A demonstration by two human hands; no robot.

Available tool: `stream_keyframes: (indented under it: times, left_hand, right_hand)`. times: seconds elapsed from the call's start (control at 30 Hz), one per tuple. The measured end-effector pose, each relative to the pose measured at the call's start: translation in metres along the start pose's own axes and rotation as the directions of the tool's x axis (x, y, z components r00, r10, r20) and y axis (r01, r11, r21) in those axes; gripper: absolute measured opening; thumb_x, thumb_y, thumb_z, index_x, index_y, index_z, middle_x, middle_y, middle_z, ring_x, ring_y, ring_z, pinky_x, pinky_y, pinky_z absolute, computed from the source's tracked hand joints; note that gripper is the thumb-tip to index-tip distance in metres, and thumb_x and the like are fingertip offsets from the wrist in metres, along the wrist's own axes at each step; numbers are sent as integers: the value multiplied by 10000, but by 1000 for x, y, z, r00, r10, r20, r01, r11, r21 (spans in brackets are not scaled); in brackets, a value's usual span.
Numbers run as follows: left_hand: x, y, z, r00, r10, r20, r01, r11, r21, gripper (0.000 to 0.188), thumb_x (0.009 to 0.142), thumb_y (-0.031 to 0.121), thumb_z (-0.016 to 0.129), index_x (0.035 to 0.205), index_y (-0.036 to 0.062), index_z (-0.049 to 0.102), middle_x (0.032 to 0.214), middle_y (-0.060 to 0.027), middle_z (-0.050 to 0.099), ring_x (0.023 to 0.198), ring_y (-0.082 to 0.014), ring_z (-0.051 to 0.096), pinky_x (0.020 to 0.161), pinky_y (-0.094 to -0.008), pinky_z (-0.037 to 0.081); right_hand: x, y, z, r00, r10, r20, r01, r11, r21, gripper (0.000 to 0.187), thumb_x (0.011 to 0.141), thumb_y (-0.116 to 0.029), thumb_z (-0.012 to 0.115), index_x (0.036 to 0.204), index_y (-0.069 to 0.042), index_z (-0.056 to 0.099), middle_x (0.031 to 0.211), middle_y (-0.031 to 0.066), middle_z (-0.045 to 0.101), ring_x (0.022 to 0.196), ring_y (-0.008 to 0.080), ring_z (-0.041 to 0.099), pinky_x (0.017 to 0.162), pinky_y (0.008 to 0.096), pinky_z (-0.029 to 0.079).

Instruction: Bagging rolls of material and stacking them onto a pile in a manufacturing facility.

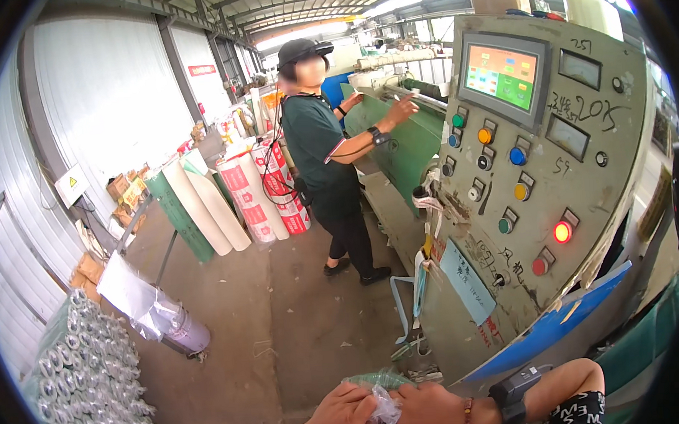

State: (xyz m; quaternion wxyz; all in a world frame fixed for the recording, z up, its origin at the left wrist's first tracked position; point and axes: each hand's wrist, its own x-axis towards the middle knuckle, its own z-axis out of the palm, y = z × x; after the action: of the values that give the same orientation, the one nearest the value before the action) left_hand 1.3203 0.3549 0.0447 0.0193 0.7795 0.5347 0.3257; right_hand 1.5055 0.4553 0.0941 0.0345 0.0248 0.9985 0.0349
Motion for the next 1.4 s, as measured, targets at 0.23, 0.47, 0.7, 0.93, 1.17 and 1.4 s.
stream_keyframes:
  times: [0.23, 0.47, 0.7, 0.93, 1.17, 1.4]
  left_hand:
    - [-7, -5, 4, 999, -42, 29, 42, 999, 11, 212, 828, 161, 552, 953, -6, 593, 892, -181, 613, 872, -332, 575, 896, -440, 404]
    - [-12, -11, 5, 995, -24, -101, 15, 996, -89, 299, 811, 184, 556, 1065, 55, 642, 1039, -155, 656, 980, -344, 598, 909, -461, 415]
    - [4, -17, -2, 997, 78, 10, -78, 996, -42, 334, 733, 213, 675, 1014, 51, 596, 994, -83, 647, 914, -255, 605, 882, -347, 414]
    - [12, -17, 8, 999, 13, 35, -13, 1000, -8, 283, 675, 152, 668, 919, 47, 570, 875, -77, 631, 872, -250, 604, 826, -362, 431]
    - [10, -24, 3, 999, -27, -39, 26, 999, -26, 325, 675, 158, 651, 987, 69, 626, 915, -78, 660, 861, -268, 618, 845, -395, 439]
    - [12, -30, 11, 986, -61, -155, 47, 995, -92, 312, 670, 158, 636, 974, 97, 673, 925, -61, 678, 845, -266, 640, 833, -395, 444]
  right_hand:
    - [17, 3, 3, 999, -45, -31, 47, 997, 56, 204, 864, -203, 541, 886, -69, 693, 870, 84, 671, 808, 199, 647, 616, 329, 494]
    - [9, 13, 16, 933, -134, -334, 185, 975, 125, 236, 850, -279, 571, 869, -77, 692, 868, 66, 672, 801, 217, 645, 603, 349, 480]
    - [19, 9, 12, 988, -63, -141, 78, 992, 102, 402, 827, -452, 619, 979, -81, 653, 841, 51, 603, 780, 219, 617, 620, 338, 519]
    - [17, 21, 24, 997, 29, -72, -13, 979, 203, 530, 852, -575, 551, 931, -65, 671, 810, 81, 649, 744, 224, 648, 620, 331, 515]
    - [22, 25, 8, 963, -36, -268, 98, 971, 220, 509, 845, -549, 578, 721, -63, 668, 772, 79, 644, 711, 217, 633, 594, 347, 510]
    - [27, 37, 17, 962, 37, -271, 56, 943, 327, 444, 809, -504, 650, 821, -60, 645, 763, 78, 616, 702, 238, 632, 609, 330, 501]
